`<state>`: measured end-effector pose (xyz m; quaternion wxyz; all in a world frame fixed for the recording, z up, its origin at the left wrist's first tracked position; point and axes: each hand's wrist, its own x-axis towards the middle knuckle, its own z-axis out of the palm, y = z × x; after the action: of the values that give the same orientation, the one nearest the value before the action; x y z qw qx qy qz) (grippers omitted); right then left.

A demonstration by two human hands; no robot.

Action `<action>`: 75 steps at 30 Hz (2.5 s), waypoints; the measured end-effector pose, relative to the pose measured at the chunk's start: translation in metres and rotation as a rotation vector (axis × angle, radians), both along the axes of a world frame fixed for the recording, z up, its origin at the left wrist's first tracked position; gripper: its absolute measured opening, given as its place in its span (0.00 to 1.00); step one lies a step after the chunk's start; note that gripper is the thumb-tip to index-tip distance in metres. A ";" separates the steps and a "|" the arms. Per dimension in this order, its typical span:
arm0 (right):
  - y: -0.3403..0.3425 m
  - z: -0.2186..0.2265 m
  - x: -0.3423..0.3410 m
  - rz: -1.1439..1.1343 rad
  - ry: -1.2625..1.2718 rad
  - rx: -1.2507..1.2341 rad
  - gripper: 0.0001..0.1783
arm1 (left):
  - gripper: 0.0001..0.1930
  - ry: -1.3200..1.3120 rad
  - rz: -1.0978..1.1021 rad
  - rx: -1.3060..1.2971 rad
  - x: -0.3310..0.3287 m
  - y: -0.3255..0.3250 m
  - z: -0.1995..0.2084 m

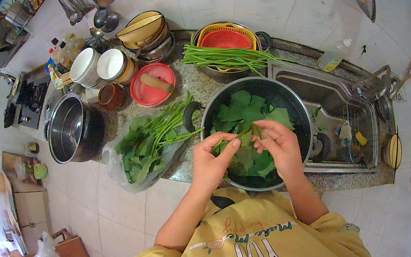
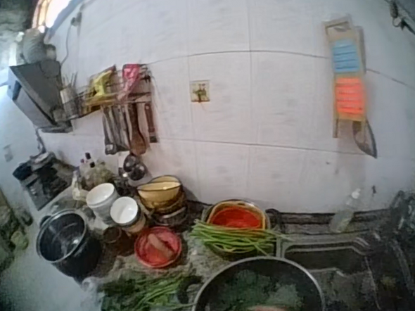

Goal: The person stands at a kitchen sink and prepares leafy green vegetables by hand. They repeatedly pick up stems, pull the leaves off, and place the leaves into a metal bowl while discarding the stems into the sink. The process is continuous and repetitive throughout the clip.

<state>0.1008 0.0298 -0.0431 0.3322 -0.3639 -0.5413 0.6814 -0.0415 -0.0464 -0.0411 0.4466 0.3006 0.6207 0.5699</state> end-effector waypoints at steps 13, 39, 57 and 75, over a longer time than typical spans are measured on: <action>-0.004 0.005 0.004 0.008 -0.059 0.040 0.20 | 0.07 -0.338 0.018 0.008 0.002 -0.002 0.003; -0.006 0.017 0.007 -0.020 0.158 -0.118 0.24 | 0.22 -0.070 -0.054 0.106 0.003 -0.001 0.011; -0.005 0.006 0.008 0.014 0.092 -0.067 0.12 | 0.24 0.007 -0.209 0.135 0.002 0.000 0.006; 0.031 -0.047 0.040 -0.152 -0.511 0.666 0.16 | 0.27 -0.648 -0.145 0.224 -0.017 0.002 -0.026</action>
<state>0.1403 0.0612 -0.0900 0.3359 -0.4328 -0.7683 0.3310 -0.0585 -0.0445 -0.0672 0.6241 0.1945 0.3574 0.6670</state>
